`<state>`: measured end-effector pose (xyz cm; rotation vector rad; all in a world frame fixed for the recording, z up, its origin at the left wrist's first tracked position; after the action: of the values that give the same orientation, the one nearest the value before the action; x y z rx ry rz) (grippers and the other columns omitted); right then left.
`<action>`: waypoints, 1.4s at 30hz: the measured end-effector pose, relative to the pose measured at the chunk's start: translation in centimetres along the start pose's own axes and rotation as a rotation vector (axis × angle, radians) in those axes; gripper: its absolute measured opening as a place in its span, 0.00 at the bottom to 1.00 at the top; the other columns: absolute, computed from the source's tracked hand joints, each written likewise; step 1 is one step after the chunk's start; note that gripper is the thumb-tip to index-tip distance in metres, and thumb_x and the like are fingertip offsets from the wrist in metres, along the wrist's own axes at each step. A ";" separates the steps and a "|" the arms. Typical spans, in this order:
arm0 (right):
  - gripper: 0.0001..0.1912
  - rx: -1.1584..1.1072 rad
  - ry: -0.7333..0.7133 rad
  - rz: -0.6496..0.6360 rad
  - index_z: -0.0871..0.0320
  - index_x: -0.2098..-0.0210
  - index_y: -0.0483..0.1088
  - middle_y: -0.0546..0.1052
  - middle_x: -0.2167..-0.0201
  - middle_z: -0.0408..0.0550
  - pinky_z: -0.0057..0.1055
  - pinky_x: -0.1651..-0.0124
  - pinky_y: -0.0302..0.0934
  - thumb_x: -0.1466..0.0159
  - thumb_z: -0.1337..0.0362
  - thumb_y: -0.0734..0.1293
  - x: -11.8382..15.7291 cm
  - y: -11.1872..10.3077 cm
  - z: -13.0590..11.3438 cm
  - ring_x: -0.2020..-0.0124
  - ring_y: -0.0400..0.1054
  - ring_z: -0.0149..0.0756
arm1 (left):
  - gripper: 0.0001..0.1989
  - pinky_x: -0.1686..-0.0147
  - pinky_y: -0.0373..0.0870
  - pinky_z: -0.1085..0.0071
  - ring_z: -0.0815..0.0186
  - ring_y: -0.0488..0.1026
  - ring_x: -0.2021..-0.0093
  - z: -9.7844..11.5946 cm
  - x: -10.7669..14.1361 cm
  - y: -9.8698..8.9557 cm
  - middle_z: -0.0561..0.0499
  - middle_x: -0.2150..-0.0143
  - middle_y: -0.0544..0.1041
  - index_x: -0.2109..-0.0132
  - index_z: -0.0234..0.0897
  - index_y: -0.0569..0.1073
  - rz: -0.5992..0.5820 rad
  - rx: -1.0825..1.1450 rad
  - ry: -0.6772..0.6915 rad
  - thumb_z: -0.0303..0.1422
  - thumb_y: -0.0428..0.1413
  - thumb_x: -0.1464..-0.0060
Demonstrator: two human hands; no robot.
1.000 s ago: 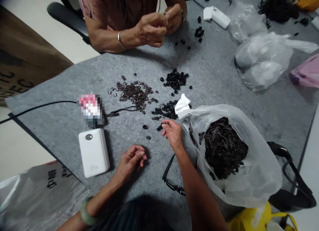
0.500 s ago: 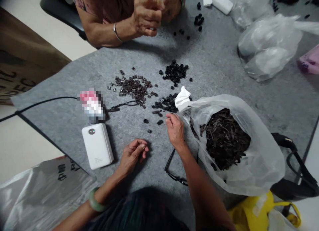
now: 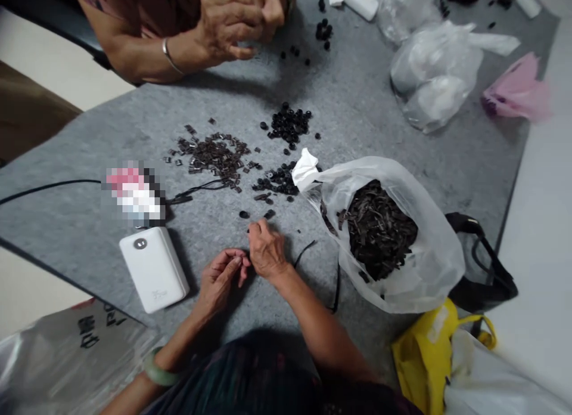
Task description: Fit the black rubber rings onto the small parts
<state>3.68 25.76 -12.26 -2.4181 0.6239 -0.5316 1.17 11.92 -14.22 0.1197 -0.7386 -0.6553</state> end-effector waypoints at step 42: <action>0.17 -0.636 0.306 -0.052 0.65 0.73 0.70 0.67 0.73 0.42 0.16 0.69 0.59 0.39 0.55 0.68 7.9 0.2 0.9 0.75 0.63 0.17 | 0.36 0.86 0.57 0.81 0.75 0.65 0.85 -0.1 2.5 2.5 0.51 0.75 0.78 0.44 0.32 0.63 -0.193 0.329 -0.289 0.45 0.69 0.51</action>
<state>10.52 21.73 -11.27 -2.9761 0.9795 -0.8350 3.94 12.41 -12.02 0.4086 -1.1209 -0.7392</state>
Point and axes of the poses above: each hand's wrist, its own x-axis away from the middle knuckle, its own y-axis out of the palm, z = x × y, the point moved 6 cm from there along -x, towards the middle knuckle
